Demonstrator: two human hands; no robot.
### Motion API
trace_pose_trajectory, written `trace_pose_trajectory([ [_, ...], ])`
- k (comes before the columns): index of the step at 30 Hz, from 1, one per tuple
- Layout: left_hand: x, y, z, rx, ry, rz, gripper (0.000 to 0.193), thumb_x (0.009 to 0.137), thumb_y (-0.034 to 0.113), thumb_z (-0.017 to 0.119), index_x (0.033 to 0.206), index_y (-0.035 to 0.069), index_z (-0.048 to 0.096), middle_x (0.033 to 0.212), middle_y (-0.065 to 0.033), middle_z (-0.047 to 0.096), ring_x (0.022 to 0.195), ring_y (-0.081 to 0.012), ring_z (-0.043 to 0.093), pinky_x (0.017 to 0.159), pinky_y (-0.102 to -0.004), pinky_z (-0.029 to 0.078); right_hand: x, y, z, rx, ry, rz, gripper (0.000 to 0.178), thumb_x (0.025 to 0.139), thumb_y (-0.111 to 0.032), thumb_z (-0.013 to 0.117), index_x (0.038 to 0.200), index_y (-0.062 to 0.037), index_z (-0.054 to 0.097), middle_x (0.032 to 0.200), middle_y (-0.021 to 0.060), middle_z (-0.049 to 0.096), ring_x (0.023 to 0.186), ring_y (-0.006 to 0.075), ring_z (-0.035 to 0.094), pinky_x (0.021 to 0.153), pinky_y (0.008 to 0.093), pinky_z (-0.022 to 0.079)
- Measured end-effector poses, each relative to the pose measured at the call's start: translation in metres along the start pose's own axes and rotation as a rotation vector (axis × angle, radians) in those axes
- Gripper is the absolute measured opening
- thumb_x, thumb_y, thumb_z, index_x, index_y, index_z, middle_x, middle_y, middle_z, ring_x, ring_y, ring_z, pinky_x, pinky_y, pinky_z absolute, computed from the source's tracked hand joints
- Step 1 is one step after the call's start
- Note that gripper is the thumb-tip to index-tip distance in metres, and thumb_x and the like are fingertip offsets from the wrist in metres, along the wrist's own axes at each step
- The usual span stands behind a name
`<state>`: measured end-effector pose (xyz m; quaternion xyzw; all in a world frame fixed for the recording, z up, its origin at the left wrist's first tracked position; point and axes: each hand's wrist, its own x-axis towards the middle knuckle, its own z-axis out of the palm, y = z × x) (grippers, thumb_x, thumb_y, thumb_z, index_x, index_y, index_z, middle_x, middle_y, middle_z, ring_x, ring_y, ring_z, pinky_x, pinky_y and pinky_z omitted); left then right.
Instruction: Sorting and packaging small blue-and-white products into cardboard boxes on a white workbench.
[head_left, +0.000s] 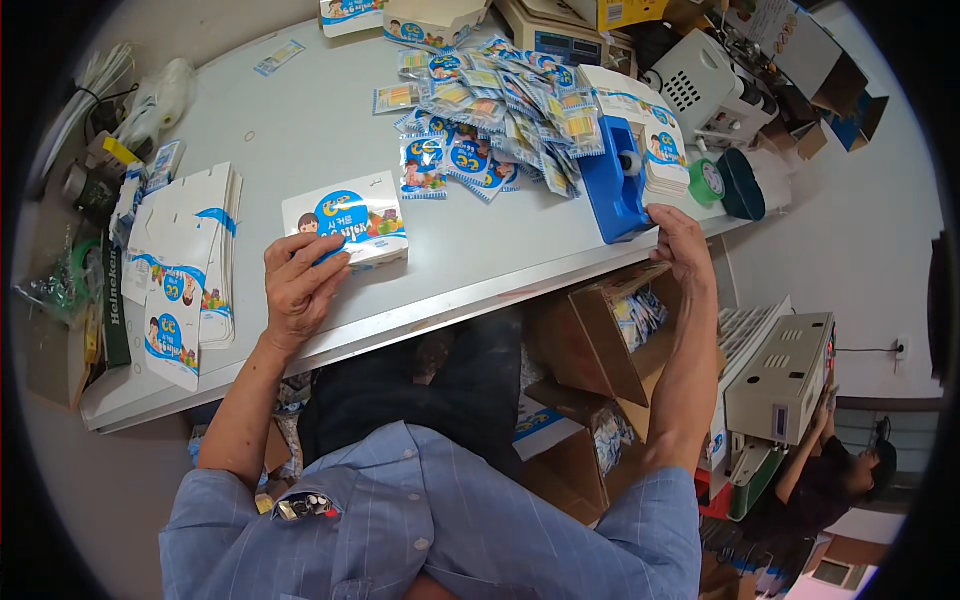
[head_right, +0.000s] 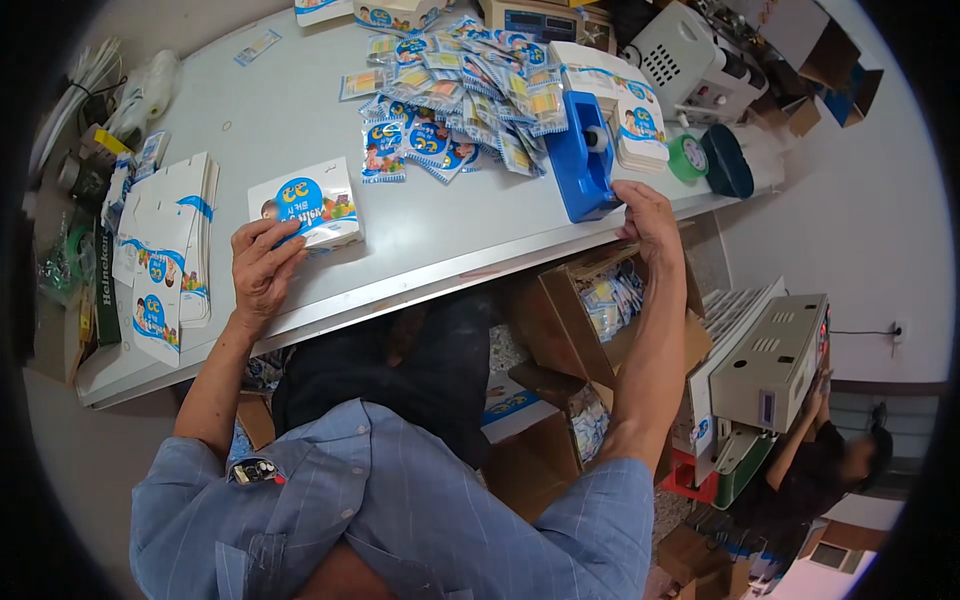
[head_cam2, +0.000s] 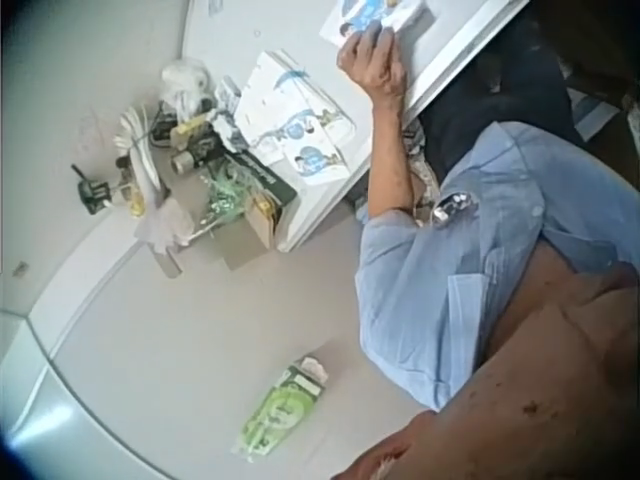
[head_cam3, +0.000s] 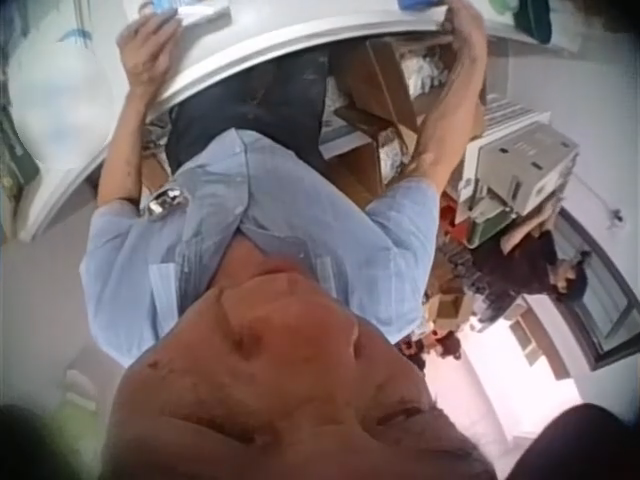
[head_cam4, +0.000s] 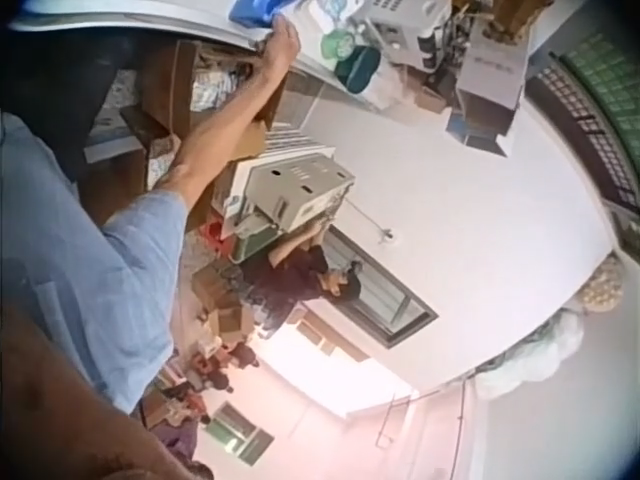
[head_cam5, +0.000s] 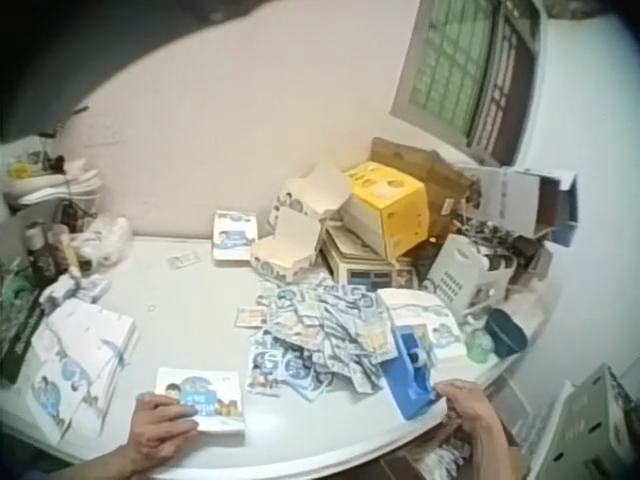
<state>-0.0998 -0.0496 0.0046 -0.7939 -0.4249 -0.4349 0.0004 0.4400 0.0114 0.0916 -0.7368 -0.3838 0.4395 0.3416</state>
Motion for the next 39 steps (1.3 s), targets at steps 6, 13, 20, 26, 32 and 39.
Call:
trace_pose_trajectory([
  [6, 0.001, 0.002, 0.0, 0.01, -0.002, -0.016, 0.026, 0.077, 0.008, 0.084, 0.103, 0.012, 0.079, 0.117, -0.0026, 0.075, 0.108, -0.0237, 0.064, 0.098, -0.037, 0.043, 0.009, 0.033, -0.005, 0.524, -0.13, -0.1, 0.016, 0.096, -0.022, 0.071, 0.103, -0.0082, 0.072, 0.079, -0.0033, 0.06, 0.074, 0.0114, 0.058, 0.083, 0.0385, 0.055],
  [13, 0.004, 0.005, -0.002, 0.008, -0.024, -0.04, 0.029, 0.075, 0.008, 0.086, 0.102, 0.012, 0.079, 0.117, -0.0023, 0.075, 0.11, -0.0245, 0.063, 0.099, -0.0376, 0.044, 0.004, 0.096, -0.016, 0.879, -0.345, -0.193, 0.016, 0.099, -0.019, 0.066, 0.106, -0.0054, 0.071, 0.121, 0.0142, 0.07, 0.124, 0.0279, 0.06, 0.11, 0.0562, 0.044],
  [20, 0.006, 0.006, 0.008, 0.037, 0.027, -0.036, 0.03, 0.074, 0.006, 0.086, 0.102, 0.013, 0.078, 0.117, -0.0019, 0.074, 0.111, -0.024, 0.061, 0.098, -0.0369, 0.043, 0.002, 0.11, -0.001, 0.932, -0.351, -0.14, 0.022, 0.101, -0.018, 0.064, 0.111, 0.0026, 0.067, 0.125, 0.0209, 0.068, 0.13, 0.0376, 0.058, 0.107, 0.0573, 0.05],
  [26, 0.001, -0.002, 0.006, 0.06, 0.064, 0.035, 0.063, 0.074, 0.007, 0.087, 0.131, 0.007, 0.062, 0.121, -0.0104, 0.07, 0.11, -0.0293, 0.061, 0.1, -0.041, 0.044, -0.021, 0.119, 0.07, 1.169, -0.389, 0.124, 0.023, 0.104, -0.016, 0.059, 0.115, 0.0039, 0.063, 0.12, 0.0217, 0.069, 0.121, 0.0335, 0.065, 0.085, 0.0417, 0.064],
  [32, -0.002, -0.004, 0.022, -0.016, 0.154, -0.045, 0.078, 0.071, 0.017, 0.09, 0.14, 0.006, 0.055, 0.12, -0.0107, 0.065, 0.107, -0.0286, 0.059, 0.094, -0.0406, 0.044, -0.135, 0.047, 0.247, 0.916, -0.602, -0.085, 0.019, 0.105, -0.013, 0.055, 0.113, 0.0039, 0.062, 0.11, 0.0192, 0.069, 0.103, 0.0288, 0.072, 0.071, 0.0371, 0.066],
  [39, -0.006, -0.006, 0.016, -0.072, 0.143, -0.096, 0.089, 0.067, 0.013, 0.09, 0.145, 0.006, 0.049, 0.134, -0.015, 0.059, 0.109, -0.0305, 0.059, 0.093, -0.0408, 0.045, -0.154, 0.003, 0.329, 0.621, -0.527, -0.2, 0.021, 0.103, -0.017, 0.063, 0.109, 0.0026, 0.07, 0.101, 0.0102, 0.072, 0.095, 0.0152, 0.07, 0.068, 0.0271, 0.062],
])
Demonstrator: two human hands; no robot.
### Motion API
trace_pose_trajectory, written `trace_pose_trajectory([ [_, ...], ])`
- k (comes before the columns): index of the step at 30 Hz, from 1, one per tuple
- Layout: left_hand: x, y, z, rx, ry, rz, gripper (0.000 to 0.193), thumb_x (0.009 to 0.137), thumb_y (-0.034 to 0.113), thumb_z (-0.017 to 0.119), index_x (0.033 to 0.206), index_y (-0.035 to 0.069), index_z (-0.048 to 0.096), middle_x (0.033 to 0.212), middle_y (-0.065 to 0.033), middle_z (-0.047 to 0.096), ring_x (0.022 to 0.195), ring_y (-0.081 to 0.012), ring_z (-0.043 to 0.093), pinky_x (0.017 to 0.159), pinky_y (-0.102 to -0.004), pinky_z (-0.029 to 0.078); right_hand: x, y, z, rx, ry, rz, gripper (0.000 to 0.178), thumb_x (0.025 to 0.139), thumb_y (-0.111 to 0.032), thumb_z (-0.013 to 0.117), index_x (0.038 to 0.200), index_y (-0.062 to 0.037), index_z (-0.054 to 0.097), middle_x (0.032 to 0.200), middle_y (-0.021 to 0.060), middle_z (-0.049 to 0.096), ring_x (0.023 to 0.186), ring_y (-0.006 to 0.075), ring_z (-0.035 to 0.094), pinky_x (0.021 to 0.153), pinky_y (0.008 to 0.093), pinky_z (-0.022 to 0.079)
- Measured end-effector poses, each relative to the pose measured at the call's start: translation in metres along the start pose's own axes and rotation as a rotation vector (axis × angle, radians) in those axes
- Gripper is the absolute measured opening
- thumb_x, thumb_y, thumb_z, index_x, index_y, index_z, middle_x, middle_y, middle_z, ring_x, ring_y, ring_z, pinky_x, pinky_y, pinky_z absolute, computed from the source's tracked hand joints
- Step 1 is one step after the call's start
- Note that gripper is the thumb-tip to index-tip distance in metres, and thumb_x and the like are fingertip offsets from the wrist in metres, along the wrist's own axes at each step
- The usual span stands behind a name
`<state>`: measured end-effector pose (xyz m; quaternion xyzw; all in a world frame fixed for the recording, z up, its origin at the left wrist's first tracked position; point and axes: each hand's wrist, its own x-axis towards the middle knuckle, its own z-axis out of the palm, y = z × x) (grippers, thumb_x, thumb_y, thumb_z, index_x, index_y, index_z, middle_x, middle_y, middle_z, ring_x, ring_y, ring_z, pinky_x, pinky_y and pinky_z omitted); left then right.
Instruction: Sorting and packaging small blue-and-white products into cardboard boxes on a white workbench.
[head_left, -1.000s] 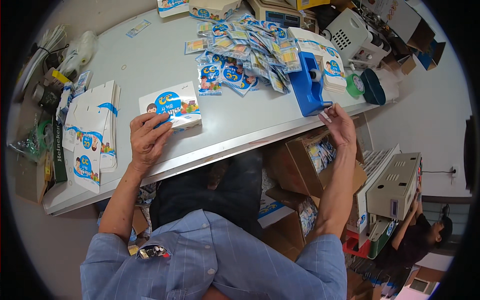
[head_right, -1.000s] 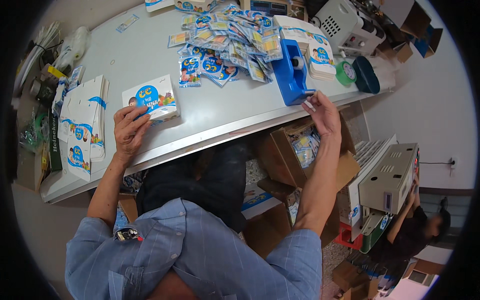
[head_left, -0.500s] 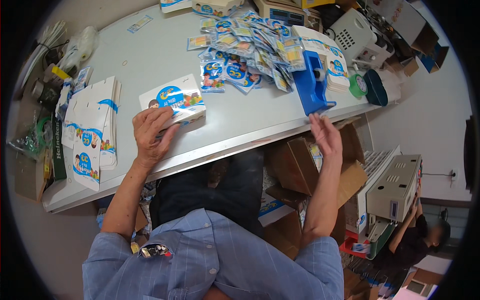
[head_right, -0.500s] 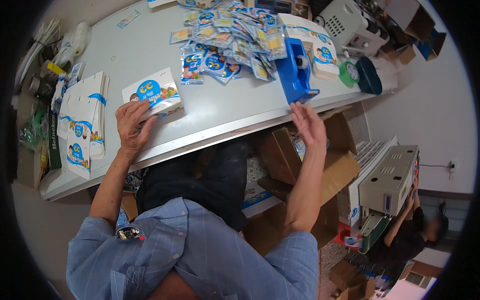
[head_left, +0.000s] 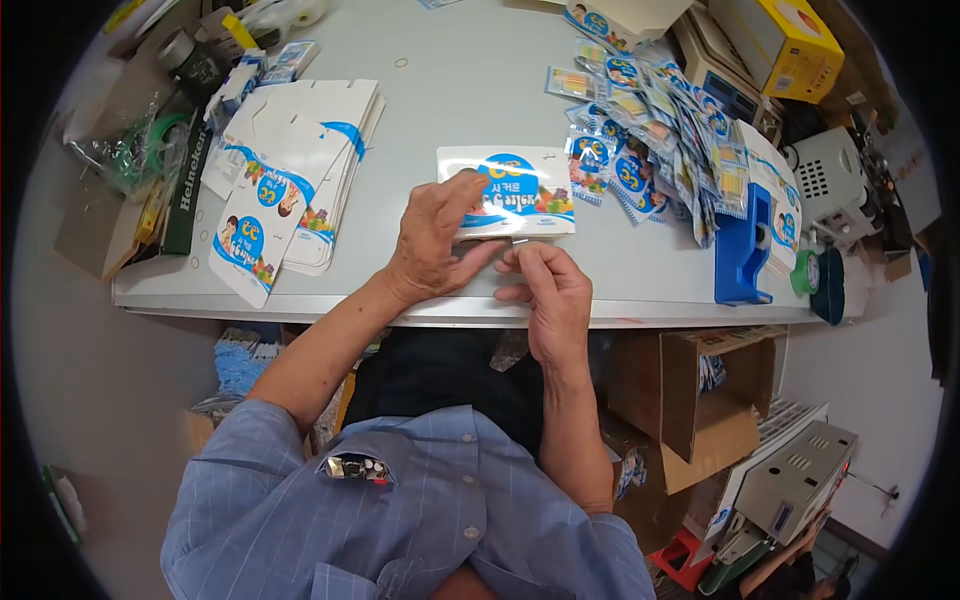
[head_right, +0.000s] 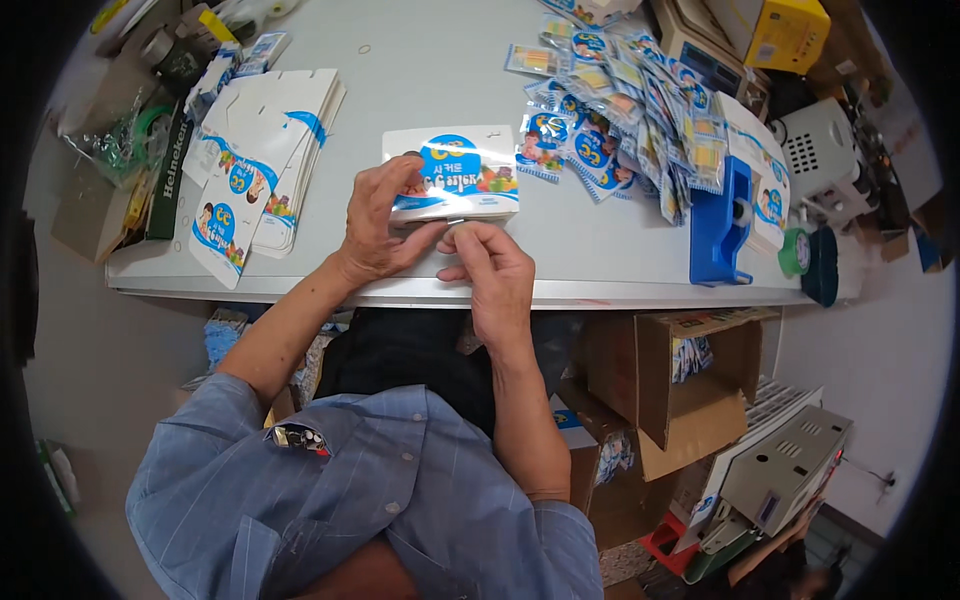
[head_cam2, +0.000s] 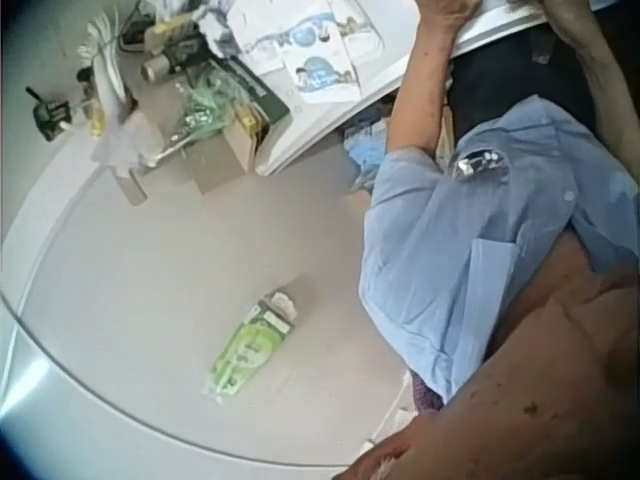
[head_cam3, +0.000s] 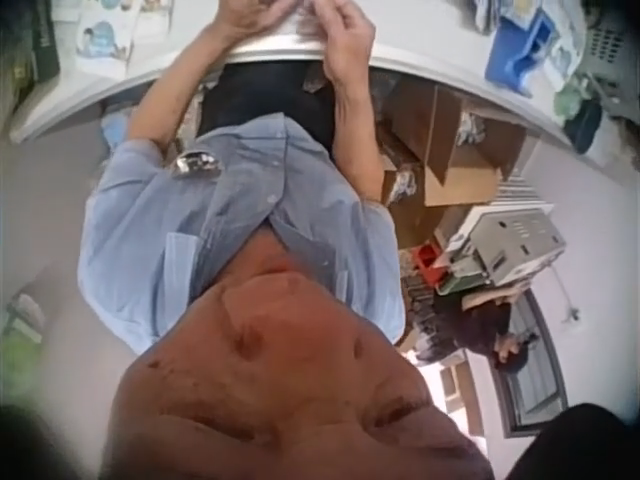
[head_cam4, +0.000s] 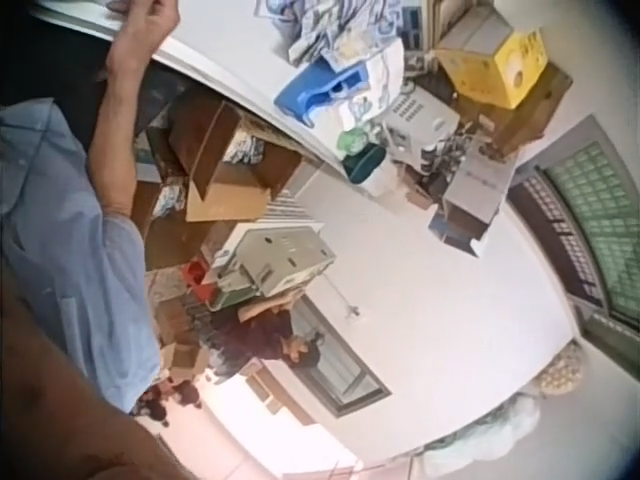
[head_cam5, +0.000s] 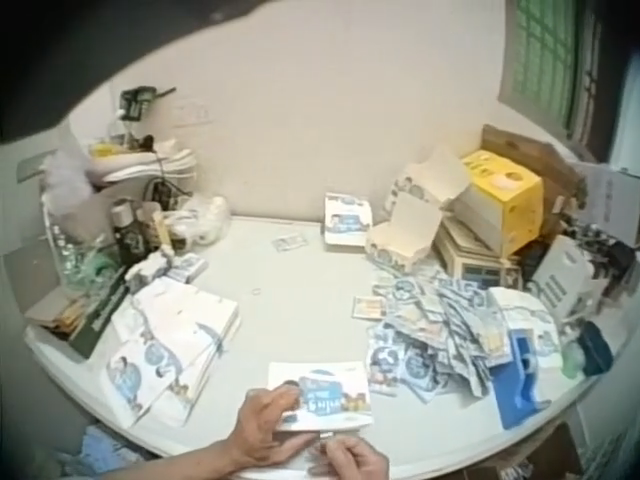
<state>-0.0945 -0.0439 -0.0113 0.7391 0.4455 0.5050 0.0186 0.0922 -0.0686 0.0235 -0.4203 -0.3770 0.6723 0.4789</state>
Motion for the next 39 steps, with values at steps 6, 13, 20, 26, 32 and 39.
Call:
trace_pose_trajectory([
  [6, 0.002, -0.003, -0.007, -0.022, 0.0, 0.061, 0.082, 0.068, 0.011, 0.088, 0.143, 0.014, 0.055, 0.137, -0.0119, 0.059, 0.107, -0.0256, 0.061, 0.089, -0.0397, 0.044, 0.007, 0.014, 0.01, 0.027, 0.057, 0.044, 0.023, 0.103, -0.018, 0.064, 0.11, 0.0026, 0.071, 0.1, 0.0092, 0.072, 0.091, 0.0139, 0.07, 0.066, 0.0265, 0.061],
  [13, 0.005, 0.001, -0.013, 0.003, -0.089, 0.041, 0.06, 0.072, 0.014, 0.085, 0.129, 0.021, 0.07, 0.137, -0.0092, 0.059, 0.1, -0.0202, 0.063, 0.087, -0.0386, 0.044, 0.006, 0.02, 0.007, 0.013, 0.075, 0.067, 0.023, 0.102, -0.019, 0.064, 0.11, 0.0024, 0.071, 0.1, 0.0094, 0.072, 0.091, 0.0145, 0.07, 0.065, 0.0272, 0.062],
  [20, 0.012, 0.007, -0.018, 0.076, -0.177, 0.082, 0.037, 0.077, 0.016, 0.082, 0.114, 0.018, 0.077, 0.135, -0.0048, 0.062, 0.105, -0.0196, 0.061, 0.092, -0.0371, 0.041, 0.009, 0.02, 0.007, 0.003, 0.084, 0.085, 0.025, 0.103, -0.019, 0.063, 0.111, 0.0041, 0.07, 0.1, 0.0104, 0.072, 0.091, 0.0153, 0.07, 0.066, 0.0284, 0.063],
  [26, 0.008, 0.006, -0.006, 0.033, -0.131, -0.001, 0.028, 0.078, 0.018, 0.084, 0.106, 0.016, 0.078, 0.131, -0.0052, 0.065, 0.11, -0.0206, 0.059, 0.094, -0.037, 0.04, 0.01, 0.009, 0.004, -0.108, 0.078, 0.201, 0.026, 0.102, -0.019, 0.063, 0.112, 0.0048, 0.07, 0.096, 0.0103, 0.071, 0.088, 0.0155, 0.07, 0.064, 0.0281, 0.062],
  [32, 0.003, 0.007, -0.006, 0.006, -0.07, 0.009, 0.04, 0.072, 0.009, 0.087, 0.11, 0.013, 0.074, 0.131, -0.0072, 0.063, 0.109, -0.0225, 0.06, 0.094, -0.0389, 0.042, -0.007, -0.039, -0.018, -0.782, 0.145, -0.337, 0.038, 0.088, -0.011, 0.077, 0.122, -0.0028, 0.065, 0.115, 0.0134, 0.069, 0.105, 0.0246, 0.068, 0.076, 0.0355, 0.059],
  [39, -0.006, 0.001, -0.004, -0.208, -0.001, -0.063, 0.07, 0.069, 0.002, 0.078, 0.135, 0.003, 0.055, 0.139, -0.0206, 0.054, 0.13, -0.0366, 0.052, 0.113, -0.0438, 0.038, 0.102, -0.076, 0.013, -1.653, -0.628, -0.723, 0.099, 0.067, -0.028, 0.091, 0.152, -0.0169, 0.041, 0.151, 0.0211, 0.047, 0.14, 0.0415, 0.046, 0.117, 0.0517, 0.034],
])
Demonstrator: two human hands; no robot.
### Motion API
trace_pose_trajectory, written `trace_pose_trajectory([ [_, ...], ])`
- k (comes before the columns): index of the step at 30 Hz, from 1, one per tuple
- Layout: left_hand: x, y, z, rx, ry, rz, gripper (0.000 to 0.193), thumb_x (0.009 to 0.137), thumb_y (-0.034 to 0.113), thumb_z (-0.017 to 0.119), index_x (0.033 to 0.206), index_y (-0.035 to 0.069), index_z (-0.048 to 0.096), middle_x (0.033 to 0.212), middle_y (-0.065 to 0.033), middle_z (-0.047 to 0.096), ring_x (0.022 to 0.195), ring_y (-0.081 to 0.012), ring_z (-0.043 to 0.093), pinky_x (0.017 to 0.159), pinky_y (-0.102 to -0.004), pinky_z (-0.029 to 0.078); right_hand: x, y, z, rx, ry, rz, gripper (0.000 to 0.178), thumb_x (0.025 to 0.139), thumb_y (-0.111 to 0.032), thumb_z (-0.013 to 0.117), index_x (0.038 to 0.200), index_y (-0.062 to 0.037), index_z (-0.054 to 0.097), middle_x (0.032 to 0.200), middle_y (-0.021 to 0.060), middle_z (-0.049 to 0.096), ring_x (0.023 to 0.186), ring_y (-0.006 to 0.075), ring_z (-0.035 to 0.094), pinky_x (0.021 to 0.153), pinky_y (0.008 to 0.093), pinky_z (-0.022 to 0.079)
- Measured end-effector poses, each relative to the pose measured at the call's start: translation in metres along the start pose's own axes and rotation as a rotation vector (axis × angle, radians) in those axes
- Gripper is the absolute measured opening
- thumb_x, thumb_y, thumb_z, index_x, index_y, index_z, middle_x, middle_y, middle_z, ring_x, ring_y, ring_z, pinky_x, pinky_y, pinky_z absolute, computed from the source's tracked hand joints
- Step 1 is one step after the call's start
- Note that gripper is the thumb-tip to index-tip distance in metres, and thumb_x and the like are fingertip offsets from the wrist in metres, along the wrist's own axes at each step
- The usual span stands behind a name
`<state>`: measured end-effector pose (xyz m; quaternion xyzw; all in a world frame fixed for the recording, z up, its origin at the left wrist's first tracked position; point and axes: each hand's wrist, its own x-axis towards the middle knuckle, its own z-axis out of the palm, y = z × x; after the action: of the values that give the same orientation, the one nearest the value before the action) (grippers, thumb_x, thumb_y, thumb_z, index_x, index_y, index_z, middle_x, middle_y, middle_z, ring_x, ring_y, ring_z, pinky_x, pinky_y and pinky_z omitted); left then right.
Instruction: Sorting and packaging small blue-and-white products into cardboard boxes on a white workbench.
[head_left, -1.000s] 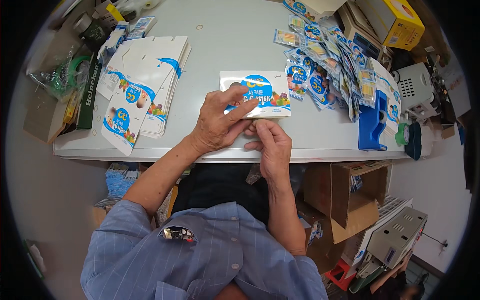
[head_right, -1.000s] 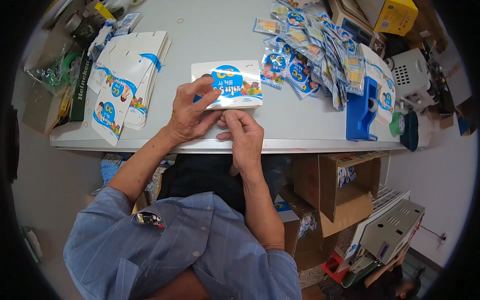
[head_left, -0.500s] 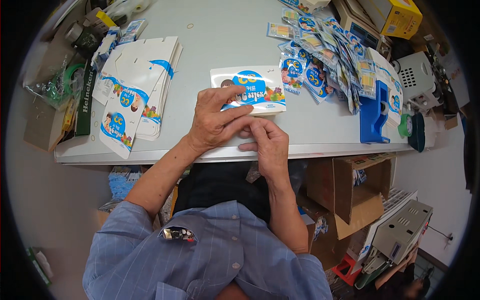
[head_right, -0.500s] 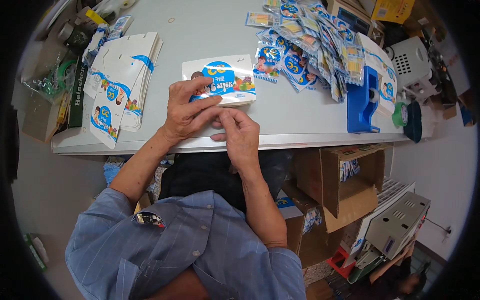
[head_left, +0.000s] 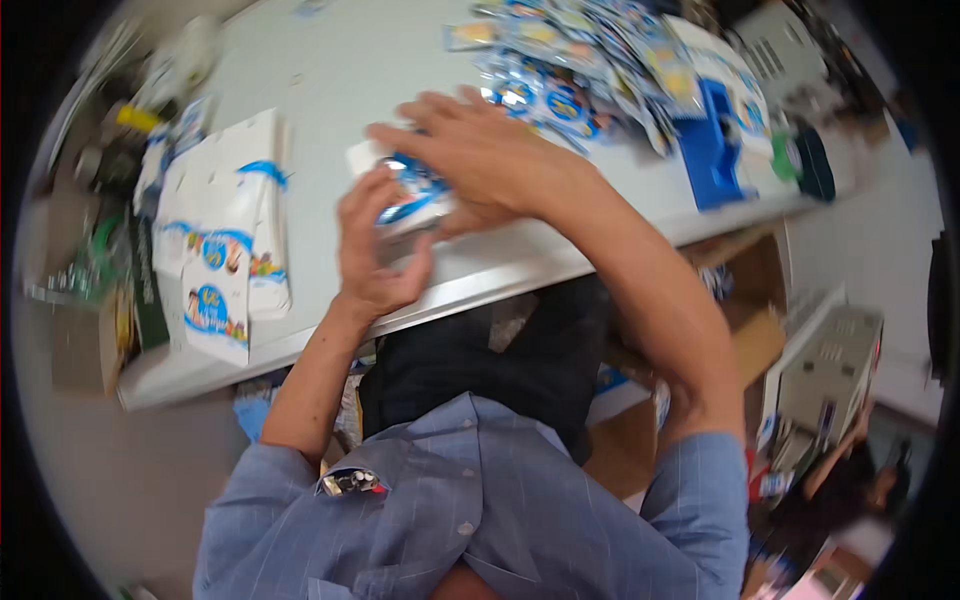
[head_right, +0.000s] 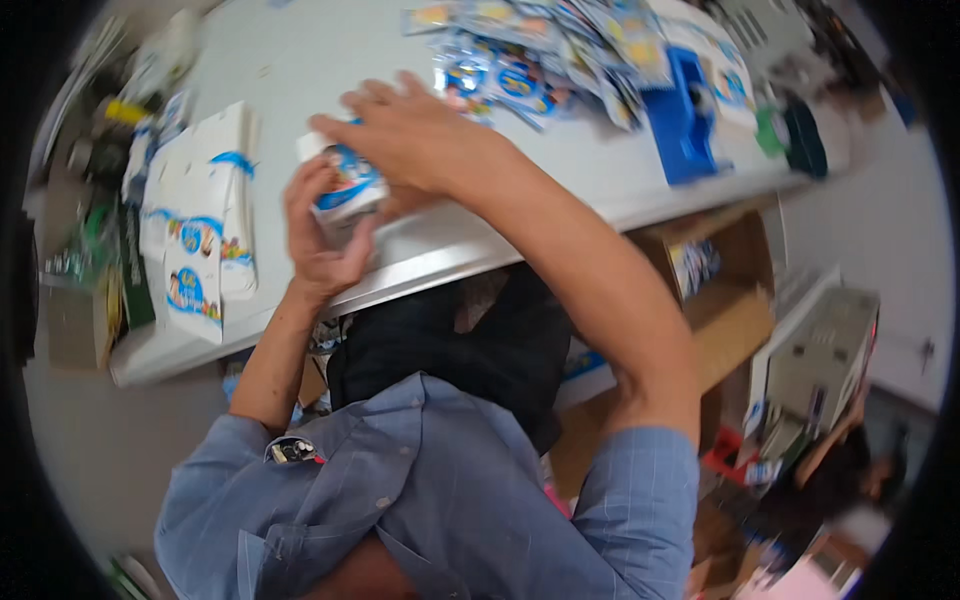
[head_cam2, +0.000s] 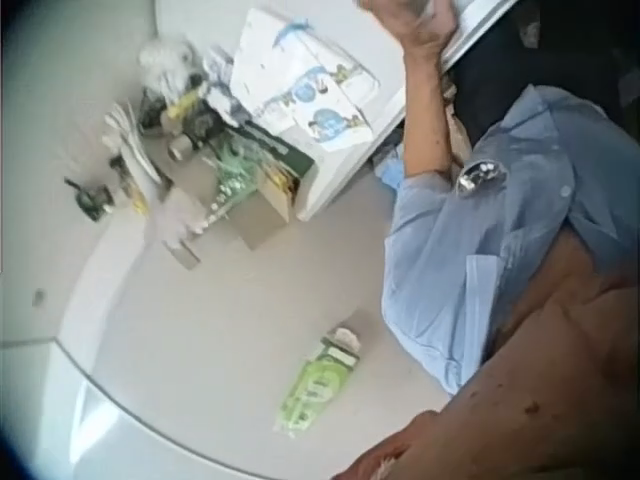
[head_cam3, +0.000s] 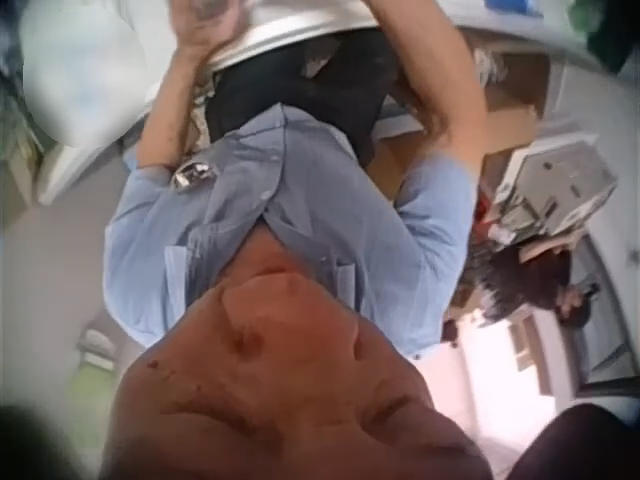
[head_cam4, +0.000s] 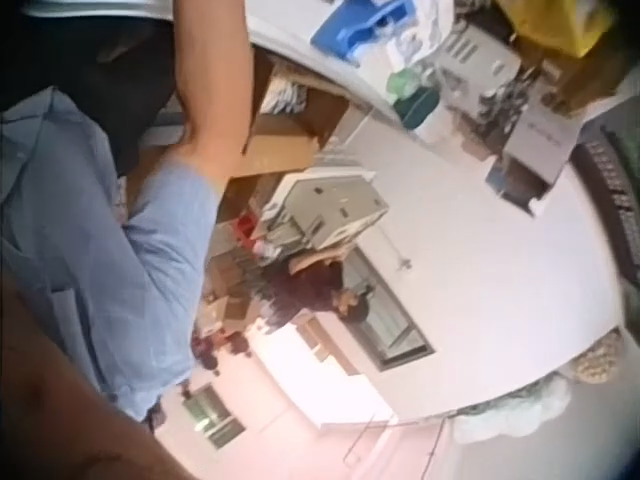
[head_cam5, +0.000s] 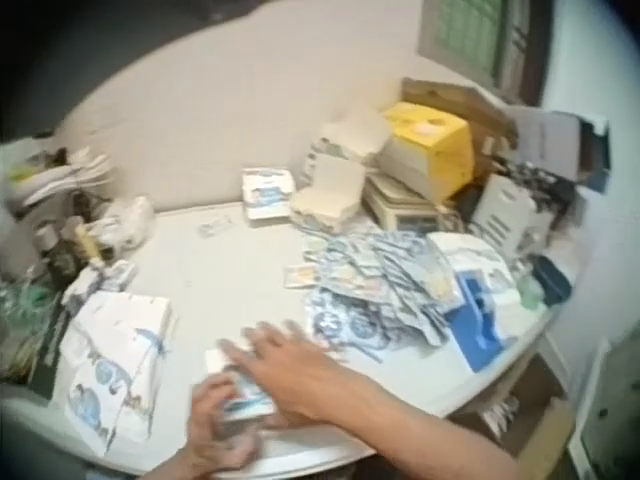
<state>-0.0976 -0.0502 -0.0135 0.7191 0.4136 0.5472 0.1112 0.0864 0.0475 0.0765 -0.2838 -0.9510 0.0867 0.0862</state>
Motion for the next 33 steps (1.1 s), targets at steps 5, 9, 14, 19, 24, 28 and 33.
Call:
trace_pose_trajectory([
  [5, -0.009, -0.023, -0.004, 0.02, 0.302, -0.087, 0.052, 0.1, 0.022, 0.053, 0.141, -0.009, 0.045, 0.145, -0.022, 0.049, 0.136, -0.0324, 0.049, 0.117, -0.0458, 0.036, 0.012, -0.003, 0.004, 0.014, -0.02, 0.043, 0.095, 0.061, -0.034, 0.089, 0.145, -0.0202, 0.047, 0.118, 0.0191, 0.063, 0.114, 0.0407, 0.062, 0.097, 0.049, 0.049],
  [9, 0.004, -0.016, -0.001, -0.04, 0.296, -0.146, 0.05, 0.106, 0.027, 0.05, 0.141, -0.008, 0.045, 0.142, -0.0202, 0.052, 0.131, -0.0317, 0.053, 0.113, -0.0456, 0.04, -0.077, -0.032, -0.039, 0.077, 0.319, 0.351, 0.089, 0.06, -0.032, 0.084, 0.141, -0.0139, 0.053, 0.114, 0.0221, 0.064, 0.11, 0.0433, 0.062, 0.093, 0.0474, 0.051],
  [14, -0.001, -0.02, 0.004, 0.003, 0.035, -0.191, 0.039, 0.1, 0.008, 0.064, 0.137, -0.003, 0.054, 0.137, -0.0166, 0.056, 0.123, -0.0282, 0.057, 0.108, -0.0407, 0.045, -0.27, -0.131, -0.061, 0.219, 0.742, 1.024, 0.118, 0.059, -0.032, 0.091, 0.158, -0.0081, 0.032, 0.146, 0.0183, 0.05, 0.133, 0.0314, 0.053, 0.112, 0.0416, 0.041],
  [19, 0.001, -0.015, 0.011, 0.063, -0.154, -0.191, 0.037, 0.1, 0.014, 0.068, 0.132, -0.001, 0.059, 0.137, -0.0136, 0.055, 0.118, -0.0253, 0.059, 0.105, -0.0377, 0.048, -0.404, -0.271, 0.013, 0.482, 1.398, 1.6, 0.105, 0.067, -0.019, 0.09, 0.153, 0.001, 0.032, 0.137, 0.0173, 0.055, 0.123, 0.0256, 0.057, 0.106, 0.0375, 0.047],
  [24, 0.003, -0.002, 0.02, 0.074, -0.32, -0.335, 0.04, 0.103, 0.018, 0.065, 0.135, -0.003, 0.056, 0.139, -0.0141, 0.052, 0.117, -0.0243, 0.059, 0.102, -0.0368, 0.049, -0.48, -0.313, 0.14, 0.282, 1.138, 2.121, 0.096, 0.066, -0.021, 0.09, 0.145, 0.0002, 0.04, 0.123, 0.0186, 0.064, 0.112, 0.0269, 0.064, 0.096, 0.0388, 0.051],
  [28, 0.004, -0.018, 0.014, 0.238, -0.421, -0.169, 0.038, 0.104, 0.019, 0.062, 0.133, -0.005, 0.057, 0.137, -0.0155, 0.053, 0.117, -0.025, 0.059, 0.103, -0.037, 0.05, -0.493, -0.281, 0.209, 0.326, 0.507, 2.268, 0.108, 0.06, -0.036, 0.089, 0.151, -0.0085, 0.037, 0.127, 0.0239, 0.06, 0.119, 0.0436, 0.057, 0.098, 0.055, 0.048],
  [33, 0.004, -0.029, 0.013, 0.315, -0.43, -0.111, 0.038, 0.104, 0.021, 0.063, 0.131, -0.005, 0.058, 0.134, -0.0169, 0.055, 0.115, -0.0254, 0.059, 0.103, -0.0373, 0.049, -0.52, -0.241, 0.298, 0.364, 0.049, 1.98, 0.115, 0.059, -0.032, 0.088, 0.157, -0.0113, 0.03, 0.135, 0.0216, 0.05, 0.127, 0.0419, 0.047, 0.109, 0.0563, 0.037],
])
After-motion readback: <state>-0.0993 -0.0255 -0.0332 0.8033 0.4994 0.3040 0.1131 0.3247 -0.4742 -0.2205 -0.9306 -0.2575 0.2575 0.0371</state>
